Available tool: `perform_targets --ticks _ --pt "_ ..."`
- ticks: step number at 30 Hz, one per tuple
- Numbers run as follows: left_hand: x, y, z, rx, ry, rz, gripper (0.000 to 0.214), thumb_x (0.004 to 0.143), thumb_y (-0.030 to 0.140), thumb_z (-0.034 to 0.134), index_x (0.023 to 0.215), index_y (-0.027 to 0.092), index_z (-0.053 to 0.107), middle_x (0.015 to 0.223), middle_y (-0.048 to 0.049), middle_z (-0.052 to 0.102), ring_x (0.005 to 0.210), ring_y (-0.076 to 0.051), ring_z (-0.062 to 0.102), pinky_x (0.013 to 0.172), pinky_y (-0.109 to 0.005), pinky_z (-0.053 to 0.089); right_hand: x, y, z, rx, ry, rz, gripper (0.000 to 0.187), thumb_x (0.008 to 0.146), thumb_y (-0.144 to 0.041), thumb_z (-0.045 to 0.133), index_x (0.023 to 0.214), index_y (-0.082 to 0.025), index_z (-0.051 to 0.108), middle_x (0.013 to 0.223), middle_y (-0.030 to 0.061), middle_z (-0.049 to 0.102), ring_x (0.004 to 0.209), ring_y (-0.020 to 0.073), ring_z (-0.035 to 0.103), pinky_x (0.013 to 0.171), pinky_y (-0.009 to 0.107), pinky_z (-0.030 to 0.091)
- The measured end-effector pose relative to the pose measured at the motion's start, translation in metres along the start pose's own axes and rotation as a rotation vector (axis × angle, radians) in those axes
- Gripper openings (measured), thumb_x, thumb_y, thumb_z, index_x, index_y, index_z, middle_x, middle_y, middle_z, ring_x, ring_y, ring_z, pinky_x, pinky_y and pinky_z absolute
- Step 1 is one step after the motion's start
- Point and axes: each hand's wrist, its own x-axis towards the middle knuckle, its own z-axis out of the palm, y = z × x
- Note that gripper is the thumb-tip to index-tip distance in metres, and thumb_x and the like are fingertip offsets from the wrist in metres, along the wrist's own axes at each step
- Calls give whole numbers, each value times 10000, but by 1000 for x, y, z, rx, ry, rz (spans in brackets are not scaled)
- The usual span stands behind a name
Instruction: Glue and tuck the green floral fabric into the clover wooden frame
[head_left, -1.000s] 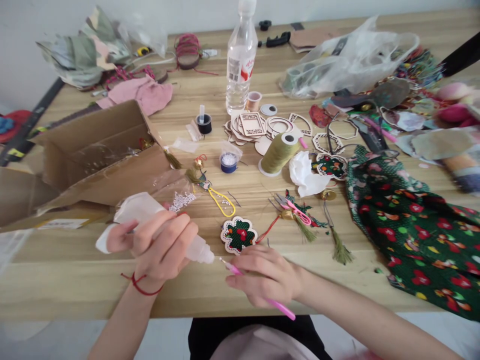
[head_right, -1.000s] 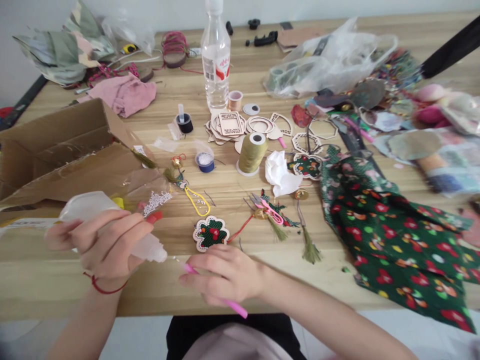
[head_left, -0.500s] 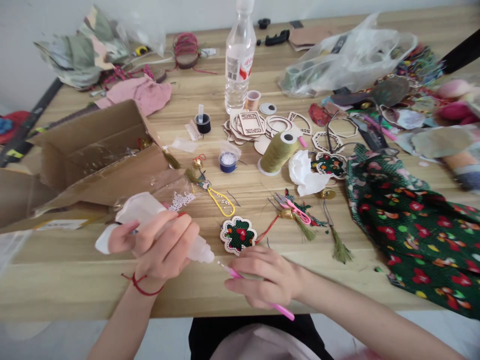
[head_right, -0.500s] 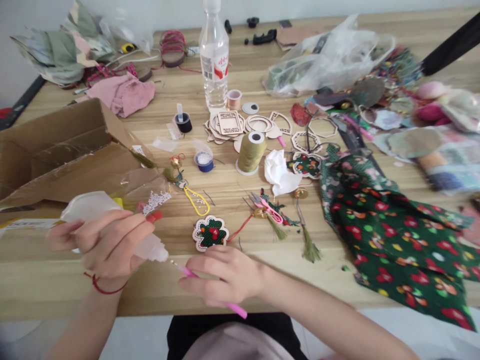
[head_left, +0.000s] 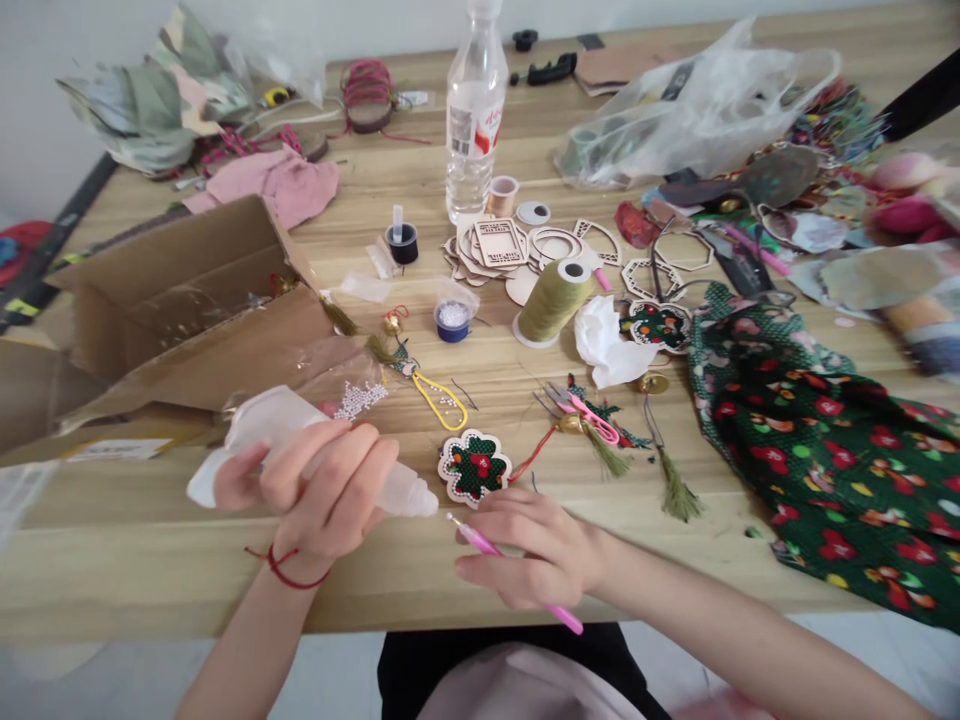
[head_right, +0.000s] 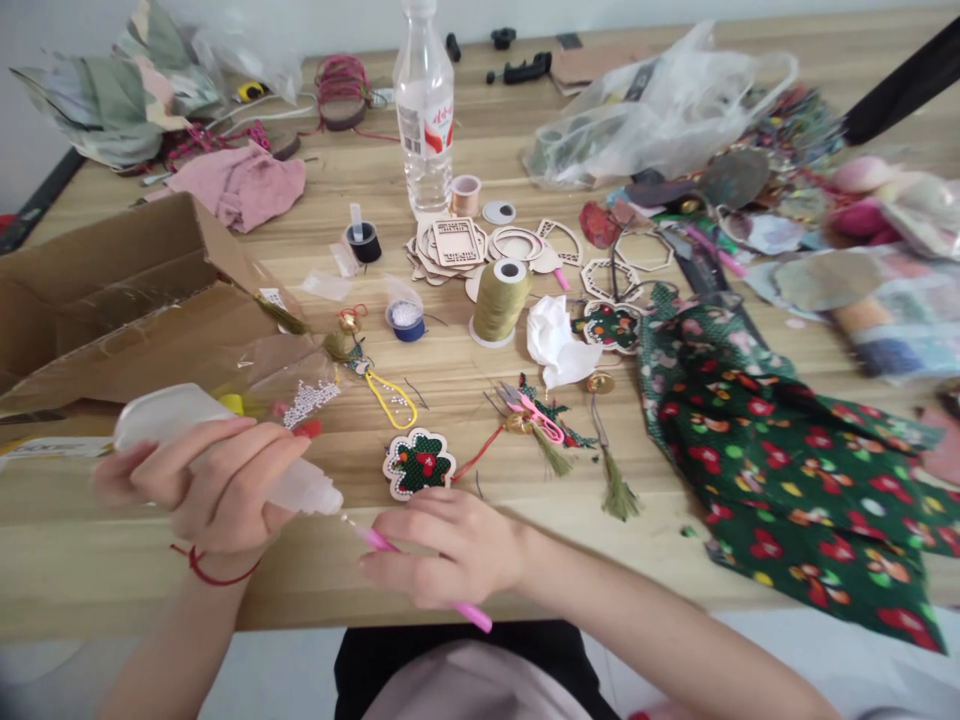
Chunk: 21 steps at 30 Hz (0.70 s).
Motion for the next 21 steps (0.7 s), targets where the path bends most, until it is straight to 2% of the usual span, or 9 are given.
perform_targets --ticks 4,9,16,21 --pt "-2 0 -1 5 -4 -4 291 959 399 482 892 246 721 799 1 750 812 -213 634 1007 -463 298 3 0 -2 -12 -4 -11 235 962 -134 416 1098 -107 606 947 98 601 767 173 600 633 291 573" --pt "-3 0 -1 -11 -9 -5 274 952 399 512 924 232 729 806 -10 753 824 -219 643 1041 -457 287 10 1 -4 -34 -4 -39 184 951 -112 457 1033 -115 623 884 81 610 717 160 593 595 273 560" --pt "-3 0 -1 -10 -13 -15 252 943 408 532 954 243 723 821 -19 749 828 -229 640 1018 -468 295 13 0 -4 -44 -14 -36 173 948 -93 460 1017 -117 616 831 68 630 653 153 580 555 264 550" --pt "-5 1 -2 -17 -38 -39 362 960 510 460 1009 259 717 850 -29 752 844 -248 641 1012 -477 281 13 0 -4 -81 -15 -32 169 960 -110 453 1011 -126 613 841 61 638 659 141 585 581 257 565"
